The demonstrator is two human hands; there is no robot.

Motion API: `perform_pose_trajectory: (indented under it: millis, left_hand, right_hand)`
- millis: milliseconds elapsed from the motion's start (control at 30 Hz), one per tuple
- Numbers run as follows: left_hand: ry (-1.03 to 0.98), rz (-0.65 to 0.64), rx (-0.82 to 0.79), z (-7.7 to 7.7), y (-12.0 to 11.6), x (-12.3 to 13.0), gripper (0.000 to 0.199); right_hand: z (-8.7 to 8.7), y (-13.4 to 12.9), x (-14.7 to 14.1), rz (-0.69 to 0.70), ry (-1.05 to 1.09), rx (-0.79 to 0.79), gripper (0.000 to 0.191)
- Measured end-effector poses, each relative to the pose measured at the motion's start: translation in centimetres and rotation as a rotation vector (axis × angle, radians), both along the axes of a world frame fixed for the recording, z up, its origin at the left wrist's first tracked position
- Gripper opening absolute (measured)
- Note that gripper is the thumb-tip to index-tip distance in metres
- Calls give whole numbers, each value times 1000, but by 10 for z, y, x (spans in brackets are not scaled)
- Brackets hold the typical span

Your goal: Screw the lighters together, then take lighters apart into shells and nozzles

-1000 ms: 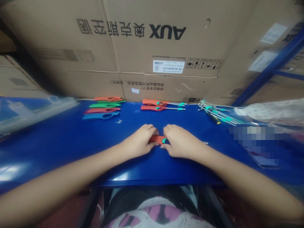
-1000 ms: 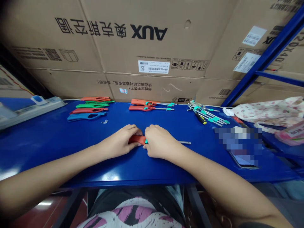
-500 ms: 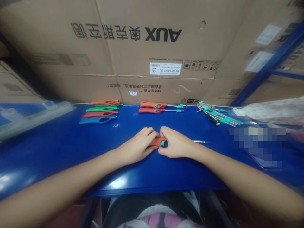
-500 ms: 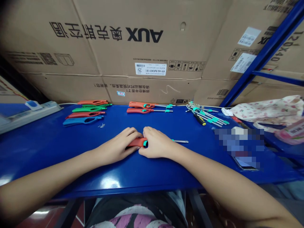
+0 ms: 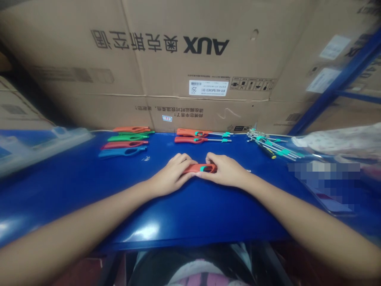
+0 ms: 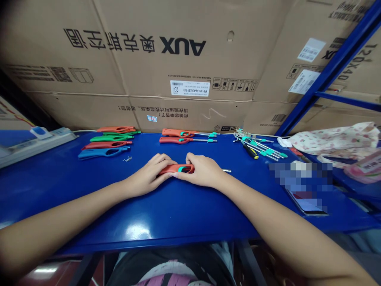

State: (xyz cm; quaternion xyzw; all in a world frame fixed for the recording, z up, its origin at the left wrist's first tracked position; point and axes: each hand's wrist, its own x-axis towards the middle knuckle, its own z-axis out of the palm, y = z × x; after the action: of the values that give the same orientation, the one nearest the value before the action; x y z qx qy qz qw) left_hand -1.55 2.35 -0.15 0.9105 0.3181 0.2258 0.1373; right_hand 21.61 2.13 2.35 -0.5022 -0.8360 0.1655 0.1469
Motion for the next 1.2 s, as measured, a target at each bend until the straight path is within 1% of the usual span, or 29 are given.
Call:
perform_pose_trajectory:
  millis: [100,200,267,300,367,467,533,567,600,667,733,833,900,1000,1067,1133,1200]
  left_hand:
    - [-48,18,-26,1,0,0,29]
    - [-108,37,-29,1,0,1,28]
    - [-202,89,-53,-2,2,1,29]
    - [-260,128,-77,-3,3,1,30]
    - [-372,214,-140,-5,5,1,33]
    - [-444,302,-186,-5,6,1,34]
    - [-437,318,-175,-3,5,1,28]
    - [-425,310,-181,-1,4,1,26]
    - [-405,290,-201,-1,3,1,27]
    - [-346,234,-244,0,3,1,37]
    - [-271,187,-242,0,3,0,42]
    - [-210,177,-210,1,6,-1,31]
    - [-196,192,-238,4,7,-1,28]
    - [-205,236,-286,12,8,-2,31]
    - [-206,258,-285,18,12,-7,32]
    - [-172,287,-252,24,18,-15,32]
    - [-174,373,-213,28,25,-23,33]
  right_hand:
    - [0,3,0,-45,88,-9,46]
    - [-4,8,0,-55,285,-23,45]
    - [-7,11,1,-68,397,-32,45]
    - [-9,13,2,-63,417,-35,44]
    - [-13,16,4,-1,354,-4,39]
    - [-17,18,6,157,134,116,30]
    - [-18,17,6,205,60,181,29]
    - [-18,15,6,214,65,199,29]
    - [-17,14,5,221,92,214,28]
    - [-13,11,4,227,174,233,25]
    - [-10,10,4,216,256,213,24]
    - [-6,11,7,169,308,154,23]
    - [-4,14,9,154,309,110,23]
    - [0,21,13,157,347,27,27]
    - [3,25,17,152,402,-13,30]
    - [8,30,23,120,460,-1,33]
    - [13,33,30,92,514,40,35]
